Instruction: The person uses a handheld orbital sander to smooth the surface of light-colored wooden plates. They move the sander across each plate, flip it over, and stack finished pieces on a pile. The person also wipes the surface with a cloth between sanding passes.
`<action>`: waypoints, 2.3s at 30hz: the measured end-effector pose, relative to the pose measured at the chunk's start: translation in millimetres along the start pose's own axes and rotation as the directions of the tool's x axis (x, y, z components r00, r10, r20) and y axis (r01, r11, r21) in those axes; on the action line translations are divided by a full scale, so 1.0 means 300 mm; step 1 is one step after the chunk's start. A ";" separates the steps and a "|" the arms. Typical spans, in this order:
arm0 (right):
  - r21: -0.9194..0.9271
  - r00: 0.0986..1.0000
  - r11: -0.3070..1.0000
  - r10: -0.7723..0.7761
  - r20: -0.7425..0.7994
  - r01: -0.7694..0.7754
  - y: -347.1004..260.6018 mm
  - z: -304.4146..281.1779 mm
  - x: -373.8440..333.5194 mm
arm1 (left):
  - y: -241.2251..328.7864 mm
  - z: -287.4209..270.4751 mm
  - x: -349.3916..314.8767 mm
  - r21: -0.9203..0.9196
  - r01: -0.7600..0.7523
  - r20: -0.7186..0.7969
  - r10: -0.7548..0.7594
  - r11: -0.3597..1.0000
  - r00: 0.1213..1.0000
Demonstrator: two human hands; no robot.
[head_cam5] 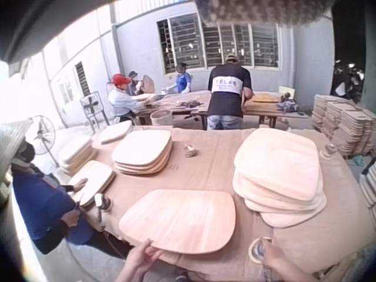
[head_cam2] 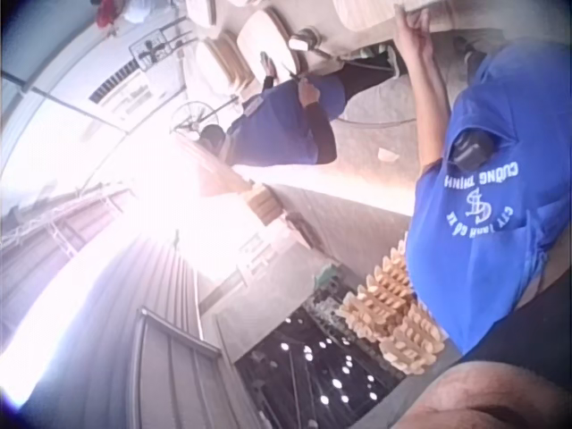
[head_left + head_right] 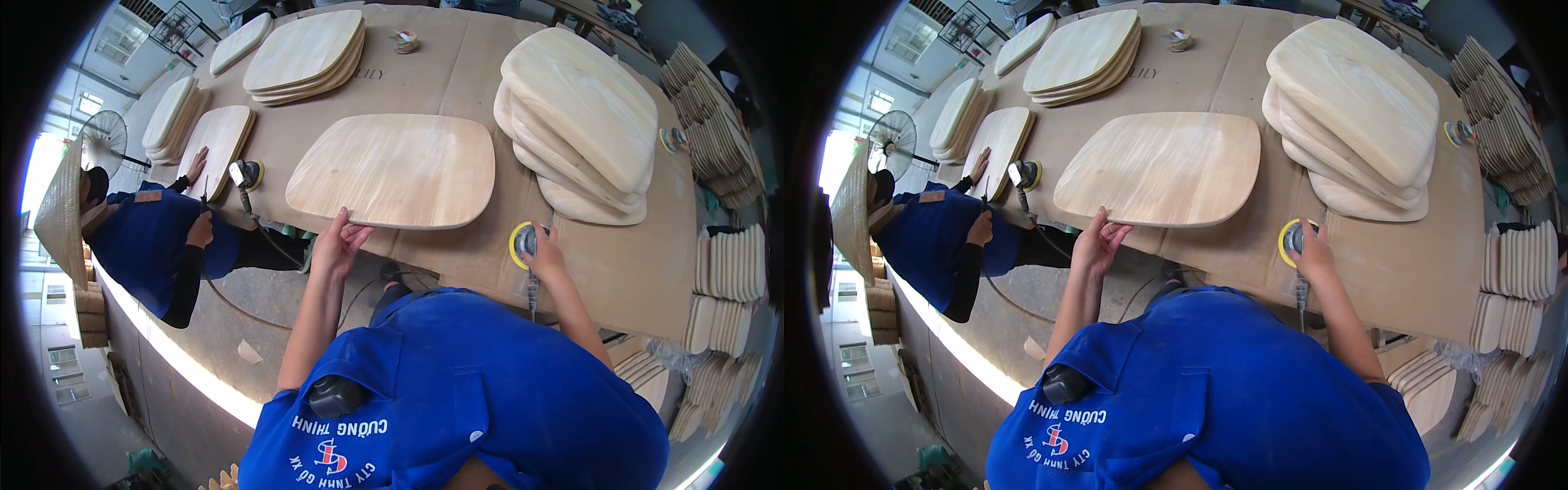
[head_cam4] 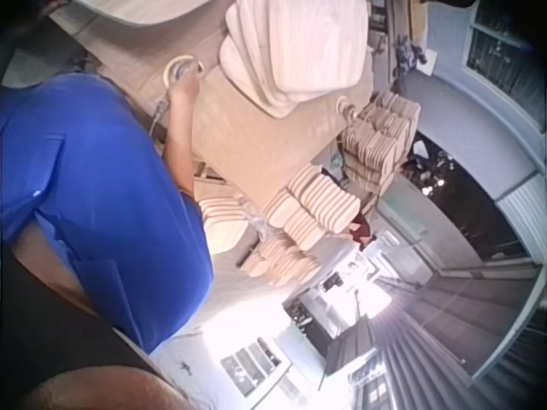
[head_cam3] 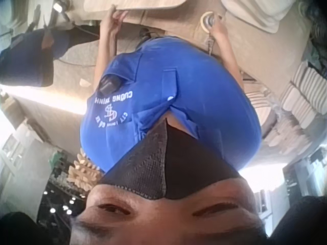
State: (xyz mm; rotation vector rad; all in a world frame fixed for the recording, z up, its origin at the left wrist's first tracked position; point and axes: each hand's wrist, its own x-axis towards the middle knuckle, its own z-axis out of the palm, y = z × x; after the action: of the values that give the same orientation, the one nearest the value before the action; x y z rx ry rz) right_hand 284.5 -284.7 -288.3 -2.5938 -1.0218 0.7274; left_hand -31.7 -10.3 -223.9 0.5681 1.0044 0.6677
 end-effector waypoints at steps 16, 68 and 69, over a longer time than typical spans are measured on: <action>-0.222 0.998 0.975 -0.026 -0.065 0.011 0.000 0.012 0.010 | 0.048 0.020 0.025 0.057 -0.030 0.010 0.030 0.998 1.000; 0.972 0.923 0.078 -0.305 0.234 -0.220 -1.707 0.022 1.462 | 1.098 -0.161 1.564 -0.412 -0.209 0.085 0.266 0.887 0.960; 0.969 0.932 0.107 -0.268 0.243 -0.221 -1.716 0.019 1.460 | 1.115 -0.157 1.593 -0.437 -0.198 0.045 0.241 0.877 0.969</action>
State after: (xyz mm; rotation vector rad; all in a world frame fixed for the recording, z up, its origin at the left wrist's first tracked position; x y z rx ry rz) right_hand 266.3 389.2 -238.8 -1.1576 -0.2856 1.3215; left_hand 24.2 569.5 -281.1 0.3212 0.6725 1.0244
